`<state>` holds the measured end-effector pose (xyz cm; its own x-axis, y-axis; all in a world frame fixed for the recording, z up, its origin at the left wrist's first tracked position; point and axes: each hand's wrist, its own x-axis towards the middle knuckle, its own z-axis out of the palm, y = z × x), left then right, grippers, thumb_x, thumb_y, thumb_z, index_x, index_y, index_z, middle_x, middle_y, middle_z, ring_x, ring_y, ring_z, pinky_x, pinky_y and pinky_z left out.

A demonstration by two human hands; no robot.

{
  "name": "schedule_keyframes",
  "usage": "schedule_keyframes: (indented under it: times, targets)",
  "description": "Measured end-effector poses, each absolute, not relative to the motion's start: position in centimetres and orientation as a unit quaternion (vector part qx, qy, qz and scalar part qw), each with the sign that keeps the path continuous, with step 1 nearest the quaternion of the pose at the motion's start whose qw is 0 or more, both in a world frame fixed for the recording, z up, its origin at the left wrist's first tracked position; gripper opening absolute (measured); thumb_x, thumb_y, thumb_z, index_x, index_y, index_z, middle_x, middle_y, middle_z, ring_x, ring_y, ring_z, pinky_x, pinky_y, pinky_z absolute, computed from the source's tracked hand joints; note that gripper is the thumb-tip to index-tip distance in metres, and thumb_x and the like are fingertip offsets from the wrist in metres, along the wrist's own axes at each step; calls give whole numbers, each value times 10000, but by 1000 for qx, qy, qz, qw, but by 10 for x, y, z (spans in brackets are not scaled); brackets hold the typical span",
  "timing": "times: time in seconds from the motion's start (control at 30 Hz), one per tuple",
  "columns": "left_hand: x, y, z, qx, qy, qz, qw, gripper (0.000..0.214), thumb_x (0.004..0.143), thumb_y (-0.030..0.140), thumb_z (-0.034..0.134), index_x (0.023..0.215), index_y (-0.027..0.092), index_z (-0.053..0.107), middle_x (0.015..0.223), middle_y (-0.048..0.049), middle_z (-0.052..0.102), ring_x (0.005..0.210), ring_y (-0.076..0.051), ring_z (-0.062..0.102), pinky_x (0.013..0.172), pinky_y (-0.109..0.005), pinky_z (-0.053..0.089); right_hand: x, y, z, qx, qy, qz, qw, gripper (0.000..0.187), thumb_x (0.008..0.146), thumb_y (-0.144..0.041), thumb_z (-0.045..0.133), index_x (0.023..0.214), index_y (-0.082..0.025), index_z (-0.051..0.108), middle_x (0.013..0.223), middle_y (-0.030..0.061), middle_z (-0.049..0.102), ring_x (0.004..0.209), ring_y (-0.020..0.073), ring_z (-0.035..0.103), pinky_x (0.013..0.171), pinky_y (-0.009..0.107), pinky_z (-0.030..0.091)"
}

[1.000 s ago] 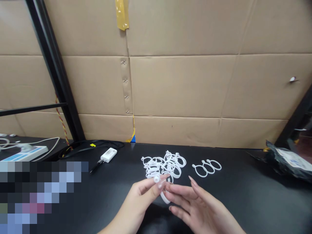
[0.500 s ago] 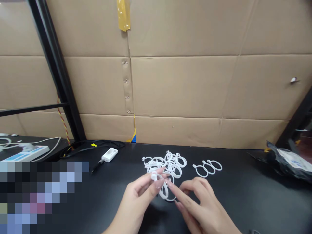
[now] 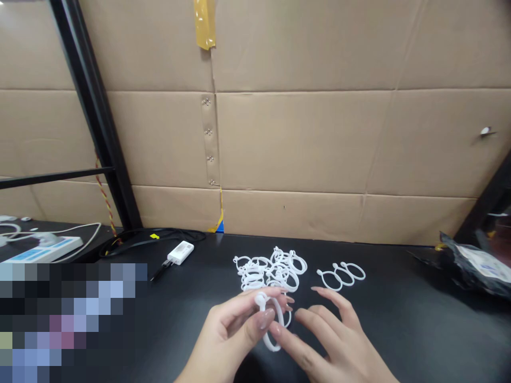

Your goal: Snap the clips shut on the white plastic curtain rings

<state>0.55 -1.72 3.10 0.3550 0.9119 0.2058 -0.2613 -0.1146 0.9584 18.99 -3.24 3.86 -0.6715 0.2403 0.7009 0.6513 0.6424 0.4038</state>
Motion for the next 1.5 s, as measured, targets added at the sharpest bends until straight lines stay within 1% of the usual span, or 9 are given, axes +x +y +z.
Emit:
schedule_keyframes:
  times: [0.1,0.27,0.53,0.9,1.07,1.17,1.23,1.37,1.5]
  targets:
    - [6,-18,31,567,283,493,597,255,763,414,672,935,240,747,1005,-69,721,984,-260,630,855,-297,480,191,-31,34,-264,-857,-328,295,450,813,-14,389,1093,-263,638,641,-6,690,537,137,579,910,415,272]
    - [5,-18,31,571,266,492,600,265,774,414,663,958,237,733,1000,-63,721,972,-242,637,825,-282,500,192,-28,21,-270,-846,-311,338,344,884,-89,416,1102,-240,636,654,2,685,548,136,569,946,454,263]
    - [5,-17,32,579,266,498,588,234,788,377,661,960,235,731,1010,-48,718,978,-223,633,858,-267,480,194,-29,10,-281,-873,-220,332,343,941,-124,329,1174,-187,572,632,-28,630,574,123,555,1004,421,180]
    - [5,-15,29,589,281,487,581,236,793,392,649,962,248,729,1019,-45,714,965,-218,636,861,-277,476,191,-27,4,-291,-877,-194,331,362,916,-70,341,1204,-176,534,595,-62,562,536,106,514,1011,408,205]
    - [5,-17,29,634,323,465,526,222,783,338,663,985,260,715,1055,-44,689,1006,-227,614,905,-303,447,191,-28,5,-283,-883,-204,314,332,949,-123,308,1124,-187,582,599,-47,596,541,111,530,1015,425,210]
    - [6,-17,27,679,328,437,491,244,784,313,656,1016,255,702,1049,-51,677,1001,-224,610,873,-288,464,189,-29,2,-286,-874,-193,341,353,963,-145,292,927,-223,634,592,-52,615,544,102,542,1020,406,224]
    - [7,-17,24,699,321,429,474,262,783,321,651,1032,251,695,1033,-57,675,964,-217,619,818,-270,489,188,-30,-2,-284,-870,-174,363,309,957,-185,354,823,-222,630,618,-52,638,582,98,571,1026,386,227]
    - [7,-15,17,734,295,425,440,281,784,304,651,1062,268,678,1026,-52,673,931,-209,621,781,-258,499,185,-27,-8,-266,-873,-120,391,218,945,-285,425,916,-206,626,766,-17,706,728,112,632,996,345,298]
    - [7,-14,14,742,290,418,437,313,762,277,676,1075,286,673,1060,-43,667,961,-207,616,787,-245,493,182,-26,-3,-252,-874,-103,403,210,952,-278,416,988,-219,613,769,-31,717,697,103,644,898,317,412]
